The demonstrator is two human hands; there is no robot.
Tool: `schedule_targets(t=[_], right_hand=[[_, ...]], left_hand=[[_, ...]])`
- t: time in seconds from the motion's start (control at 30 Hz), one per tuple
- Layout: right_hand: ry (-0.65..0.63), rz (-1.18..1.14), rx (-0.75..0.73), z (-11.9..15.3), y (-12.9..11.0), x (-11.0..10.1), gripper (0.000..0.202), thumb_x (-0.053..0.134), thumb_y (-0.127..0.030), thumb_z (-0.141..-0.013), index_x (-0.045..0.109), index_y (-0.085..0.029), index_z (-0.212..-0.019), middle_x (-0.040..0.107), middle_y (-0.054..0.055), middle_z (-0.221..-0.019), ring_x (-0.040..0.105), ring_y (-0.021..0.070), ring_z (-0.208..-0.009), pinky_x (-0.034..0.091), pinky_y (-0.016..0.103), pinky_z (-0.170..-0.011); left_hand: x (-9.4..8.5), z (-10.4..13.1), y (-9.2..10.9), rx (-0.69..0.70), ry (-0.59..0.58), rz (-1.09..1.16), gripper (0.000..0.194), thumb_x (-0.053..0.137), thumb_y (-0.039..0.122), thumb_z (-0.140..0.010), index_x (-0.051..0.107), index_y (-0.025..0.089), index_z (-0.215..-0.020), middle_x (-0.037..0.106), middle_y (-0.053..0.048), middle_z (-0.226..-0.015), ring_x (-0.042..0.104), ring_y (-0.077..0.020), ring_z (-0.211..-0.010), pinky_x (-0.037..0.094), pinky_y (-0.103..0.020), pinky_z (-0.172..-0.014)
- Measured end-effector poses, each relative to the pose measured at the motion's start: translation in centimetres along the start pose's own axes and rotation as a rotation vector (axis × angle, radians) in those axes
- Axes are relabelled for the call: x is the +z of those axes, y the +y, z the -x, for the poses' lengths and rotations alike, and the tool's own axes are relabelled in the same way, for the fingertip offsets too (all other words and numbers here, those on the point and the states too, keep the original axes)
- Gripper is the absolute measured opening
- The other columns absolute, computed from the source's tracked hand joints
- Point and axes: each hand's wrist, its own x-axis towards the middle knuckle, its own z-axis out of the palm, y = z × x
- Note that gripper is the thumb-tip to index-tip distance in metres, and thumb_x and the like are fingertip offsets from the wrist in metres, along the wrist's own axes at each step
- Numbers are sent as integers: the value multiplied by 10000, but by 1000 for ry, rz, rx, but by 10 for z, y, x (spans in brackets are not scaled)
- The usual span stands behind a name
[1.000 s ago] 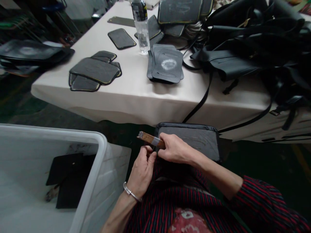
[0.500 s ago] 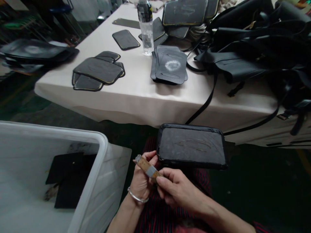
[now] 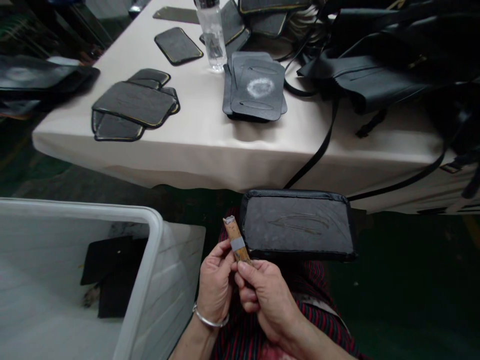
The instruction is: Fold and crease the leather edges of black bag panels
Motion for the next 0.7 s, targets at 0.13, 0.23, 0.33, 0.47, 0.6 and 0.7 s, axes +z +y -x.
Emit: schedule_targets(t=[0.13,0.23,0.33,0.47,0.6,0.7], right_hand=[[17,-44,-5,0,-1,-3,265,683,-345,-791,585,-100,-813,430,-37,-631,216,6,-437,82,171,-390],[26,-56,-9,1,-3,-6,270,685,-348,-787,570,-104,-783,421,-40,-626,211,5,-438,81,169,-391],[49,-48,-34,1,-2,-8,300,679,-363,-792,527,-116,-719,405,-44,-612,214,7,-441,87,168,-391],[116,-9,-68,0,2,-8,368,697,-414,-764,473,-135,-674,381,-59,-580,230,11,-440,119,164,-392],[232,10,-131,-5,8,-9,475,724,-520,-704,402,-174,-663,317,-93,-542,210,15,-429,144,165,-388],[316,24,-206,-8,11,-11,520,716,-576,-689,367,-192,-654,289,-106,-522,199,18,-423,156,168,-384]], left_hand=[[-2,2,-9,90,75,-142,349,710,378,-764,618,205,-1053,668,3,-837,572,-78,-643,464,-187,-602],[-7,-1,-16,263,115,-383,300,646,392,-821,638,217,-1065,662,-26,-1013,612,-117,-820,488,-228,-742],[-11,-3,-18,464,117,-627,244,597,362,-862,654,238,-1065,622,-26,-1107,599,-142,-970,471,-255,-858],[-12,-3,-13,671,87,-859,243,578,300,-881,651,289,-1113,584,-6,-1097,578,-121,-995,465,-239,-878],[-11,-3,-7,755,44,-923,301,622,268,-854,638,318,-1151,563,2,-1070,585,-107,-946,493,-229,-827],[-10,-3,-3,777,47,-928,291,641,265,-840,651,314,-1127,569,6,-1035,594,-103,-897,511,-230,-784]])
